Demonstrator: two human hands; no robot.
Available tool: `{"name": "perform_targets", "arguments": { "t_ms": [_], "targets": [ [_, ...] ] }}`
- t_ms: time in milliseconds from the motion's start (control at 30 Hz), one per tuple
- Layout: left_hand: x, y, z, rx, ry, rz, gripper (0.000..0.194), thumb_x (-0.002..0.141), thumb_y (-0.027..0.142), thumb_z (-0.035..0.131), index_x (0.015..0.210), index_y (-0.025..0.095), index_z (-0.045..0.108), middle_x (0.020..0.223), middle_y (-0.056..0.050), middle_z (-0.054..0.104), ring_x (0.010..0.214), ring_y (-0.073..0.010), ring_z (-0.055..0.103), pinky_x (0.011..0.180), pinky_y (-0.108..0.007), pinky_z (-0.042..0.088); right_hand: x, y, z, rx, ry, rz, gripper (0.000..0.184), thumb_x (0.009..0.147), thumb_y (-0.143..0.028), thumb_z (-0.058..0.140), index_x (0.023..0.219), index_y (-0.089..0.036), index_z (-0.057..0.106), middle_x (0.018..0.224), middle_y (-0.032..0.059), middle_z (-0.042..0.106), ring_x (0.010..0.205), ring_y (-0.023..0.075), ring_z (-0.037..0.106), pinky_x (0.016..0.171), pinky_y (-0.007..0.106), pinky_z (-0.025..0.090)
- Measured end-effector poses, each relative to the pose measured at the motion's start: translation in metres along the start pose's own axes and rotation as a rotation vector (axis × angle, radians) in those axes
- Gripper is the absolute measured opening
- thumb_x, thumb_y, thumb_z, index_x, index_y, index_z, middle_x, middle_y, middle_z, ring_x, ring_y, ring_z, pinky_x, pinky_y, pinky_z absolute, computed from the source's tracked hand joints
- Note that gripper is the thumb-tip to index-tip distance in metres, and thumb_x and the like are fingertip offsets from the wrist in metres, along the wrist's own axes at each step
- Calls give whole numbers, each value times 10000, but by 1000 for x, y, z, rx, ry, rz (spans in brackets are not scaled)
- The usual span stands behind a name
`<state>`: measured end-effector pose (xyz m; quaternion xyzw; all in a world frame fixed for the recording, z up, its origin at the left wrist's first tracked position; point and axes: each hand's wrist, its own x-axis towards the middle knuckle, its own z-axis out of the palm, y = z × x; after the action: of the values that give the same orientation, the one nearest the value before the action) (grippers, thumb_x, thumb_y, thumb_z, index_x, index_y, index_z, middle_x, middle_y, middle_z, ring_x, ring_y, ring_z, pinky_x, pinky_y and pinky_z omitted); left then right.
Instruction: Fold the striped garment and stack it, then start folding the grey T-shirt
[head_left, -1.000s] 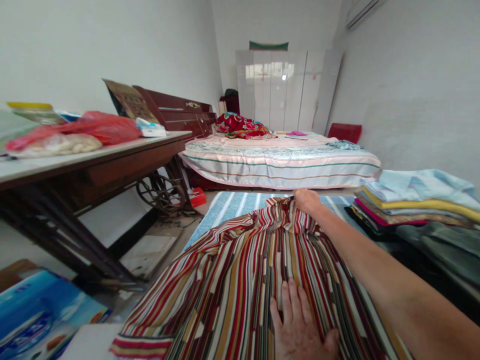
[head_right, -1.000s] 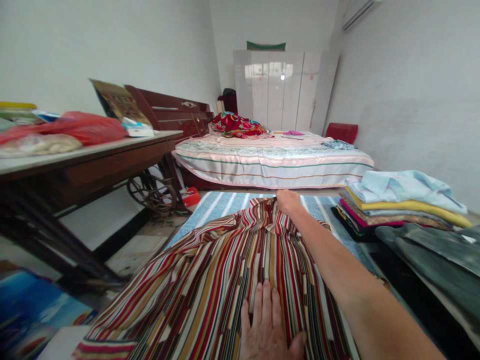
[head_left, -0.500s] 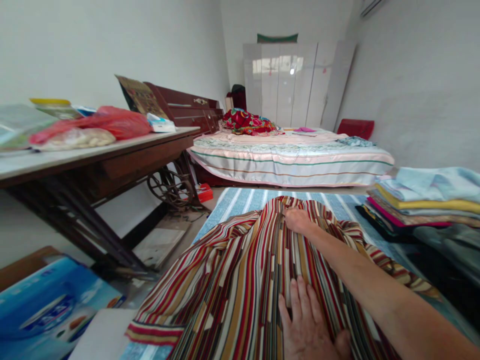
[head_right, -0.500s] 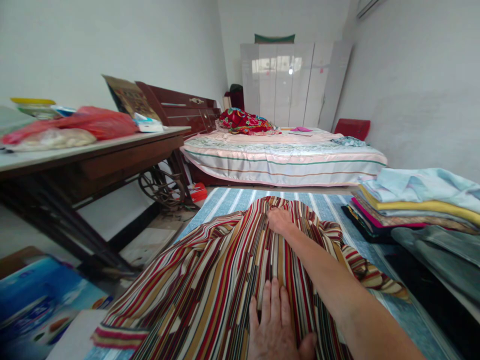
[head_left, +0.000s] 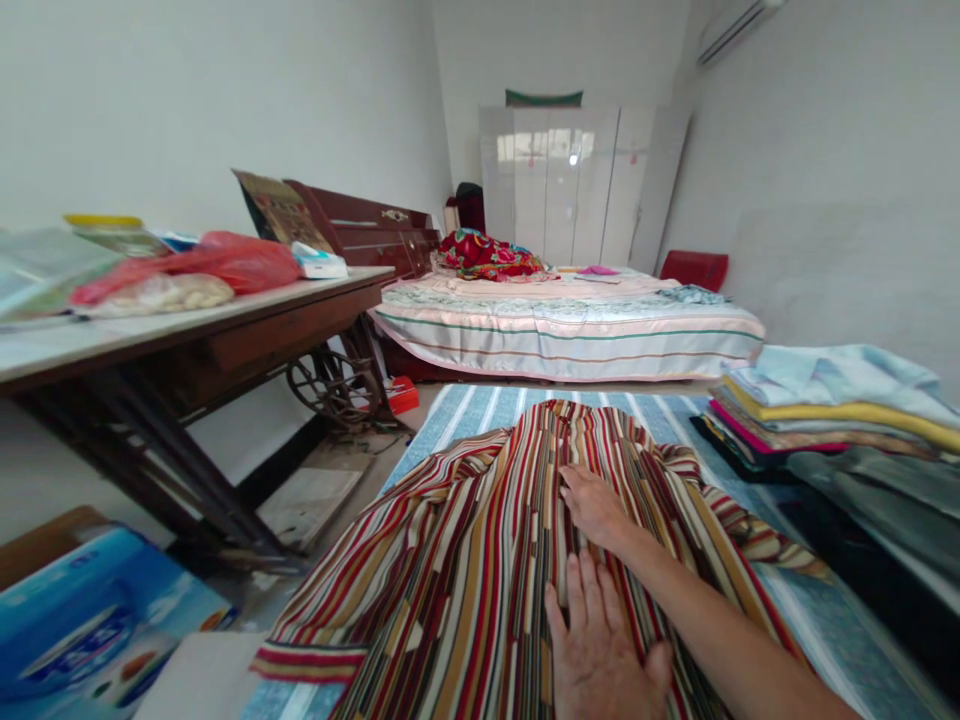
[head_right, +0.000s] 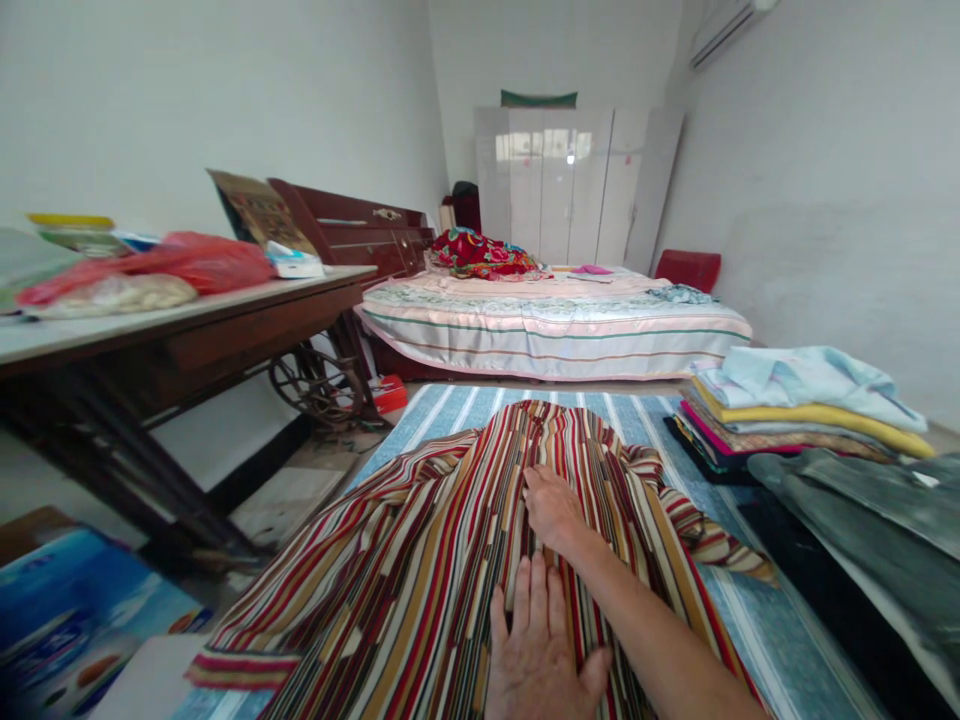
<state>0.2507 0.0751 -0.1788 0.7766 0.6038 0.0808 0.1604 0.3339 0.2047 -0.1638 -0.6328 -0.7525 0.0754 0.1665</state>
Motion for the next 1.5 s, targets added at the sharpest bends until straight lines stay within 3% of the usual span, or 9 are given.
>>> {"name": "perform_targets", "arguments": {
  "t_ms": [167,400,633,800,967,1067,1200,1333,1500],
  "targets": [
    [0,-2,-13,-26,-83,31,851,791,702,300,1438,166,168,1510,-95,136,1399,-318,71,1125,-560,55,-10,-8,0,75,35,18,421,916,-231,335,1293,-117,483,1323,122,504,1237,193,441,1037,298,306],
    [-6,4,-25,-15,-157,22,779,839,573,326,1446,117,151,1520,-96,84,1407,-294,16,1133,-525,4,-18,-6,19,175,19,60,454,873,-175,373,1306,-95,482,1362,144,470,1281,203,401,1072,337,273],
    [-6,-3,-14,-45,-103,29,756,832,525,365,1454,123,218,1524,-100,175,1408,-308,58,1134,-527,18,-11,-5,30,297,66,97,452,896,-228,332,1316,-139,472,1344,106,499,1242,172,453,1044,334,323],
    [-7,-11,-4,-247,58,-8,675,782,297,439,1429,160,306,1498,-68,292,1397,-219,182,1155,-439,24,-15,-1,40,342,97,85,452,901,-254,305,1304,-163,490,1336,93,511,1234,167,463,1042,349,337],
    [-7,-8,-9,-348,220,-90,435,735,69,367,1097,158,592,1270,-90,554,1255,-185,414,1128,-385,143,-20,1,46,324,111,34,453,899,-277,303,1280,-148,510,1341,104,501,1269,185,422,1072,365,300],
    [-6,-6,-13,-392,275,-113,337,726,17,362,895,174,609,1035,-72,633,1056,-194,534,1043,-380,266,-21,0,48,307,118,10,460,901,-285,301,1270,-110,511,1346,136,488,1271,202,415,1078,368,289],
    [0,-6,-17,-525,335,-226,252,698,9,414,803,172,575,847,-45,636,884,-175,566,857,-289,387,-24,-2,48,291,127,-9,441,900,-283,312,1259,-130,519,1333,127,501,1262,204,422,1083,369,277],
    [16,-12,-45,-519,323,-358,169,784,88,433,770,181,573,770,-27,647,761,-148,594,715,-233,416,-27,-8,45,263,123,-7,436,885,-246,345,1265,-113,512,1344,145,488,1287,215,392,1079,374,279],
    [77,-48,-121,-54,340,-290,256,891,166,353,871,176,608,859,-53,684,827,-160,626,736,-239,424,-30,-15,42,218,105,-2,451,869,-204,371,1283,-86,505,1372,158,455,1308,245,365,1096,392,254]
  ]
}}
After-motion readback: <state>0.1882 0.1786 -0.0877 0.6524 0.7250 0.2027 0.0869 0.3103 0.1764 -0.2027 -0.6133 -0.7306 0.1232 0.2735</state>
